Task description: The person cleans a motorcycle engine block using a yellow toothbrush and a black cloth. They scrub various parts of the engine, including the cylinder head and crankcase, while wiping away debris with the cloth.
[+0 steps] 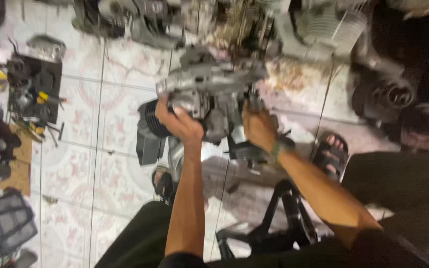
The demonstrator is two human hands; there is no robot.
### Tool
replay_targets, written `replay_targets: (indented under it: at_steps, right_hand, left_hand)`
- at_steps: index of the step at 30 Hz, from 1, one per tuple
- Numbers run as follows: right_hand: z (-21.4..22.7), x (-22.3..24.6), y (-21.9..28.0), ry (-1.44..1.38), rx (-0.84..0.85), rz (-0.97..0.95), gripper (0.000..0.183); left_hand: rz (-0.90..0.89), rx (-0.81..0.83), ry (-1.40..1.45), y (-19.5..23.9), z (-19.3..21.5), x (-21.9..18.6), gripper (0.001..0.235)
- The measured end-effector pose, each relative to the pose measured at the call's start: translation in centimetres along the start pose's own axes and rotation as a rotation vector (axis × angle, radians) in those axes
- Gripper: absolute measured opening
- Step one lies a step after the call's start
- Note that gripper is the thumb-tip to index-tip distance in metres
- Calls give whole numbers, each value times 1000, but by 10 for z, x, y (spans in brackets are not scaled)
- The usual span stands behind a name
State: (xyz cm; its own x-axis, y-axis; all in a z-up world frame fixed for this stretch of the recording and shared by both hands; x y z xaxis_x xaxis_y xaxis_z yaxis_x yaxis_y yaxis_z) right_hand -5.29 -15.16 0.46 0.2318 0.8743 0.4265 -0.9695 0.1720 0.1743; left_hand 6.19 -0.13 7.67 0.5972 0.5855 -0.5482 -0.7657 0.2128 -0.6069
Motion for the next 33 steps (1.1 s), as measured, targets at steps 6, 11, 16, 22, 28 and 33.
replay_targets:
  at_steps: [6, 11, 16, 22, 28, 33]
  right_hand:
    - [35, -7, -31, -202, -270, 120, 33]
    - [10, 17, 28, -429, -160, 64, 25]
    - [12, -22, 17, -630, -313, -6, 10]
    - [48, 5, -24, -505, -355, 117, 23]
    - [14, 3, -36, -486, -130, 157, 33]
    - [10, 13, -41, -455, -197, 127, 27]
  left_hand:
    - [1, -21, 53, -10, -10, 5, 36]
    - [-34, 10, 51, -6, 5, -8, 32]
    - [4, -26, 66, 1, 2, 0, 32]
    - [-4, -37, 36, -5, -1, -2, 32]
    - [42, -20, 27, -3, -2, 1, 32]
    - [38, -16, 17, -3, -5, 2, 31]
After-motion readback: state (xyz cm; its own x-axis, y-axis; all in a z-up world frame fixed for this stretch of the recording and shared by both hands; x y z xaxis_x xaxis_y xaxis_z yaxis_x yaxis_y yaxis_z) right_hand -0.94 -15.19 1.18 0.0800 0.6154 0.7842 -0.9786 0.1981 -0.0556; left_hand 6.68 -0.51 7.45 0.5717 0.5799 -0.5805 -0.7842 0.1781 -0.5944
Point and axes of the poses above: each hand's wrist, its own y-axis away from the middle knuckle, its own z-axis out of the back of the hand, x = y × z, the point moved 8 cm from there along -y, towards the middle knuckle, and after that the axes turned 9 degrees about x, right-handed, at the moved point
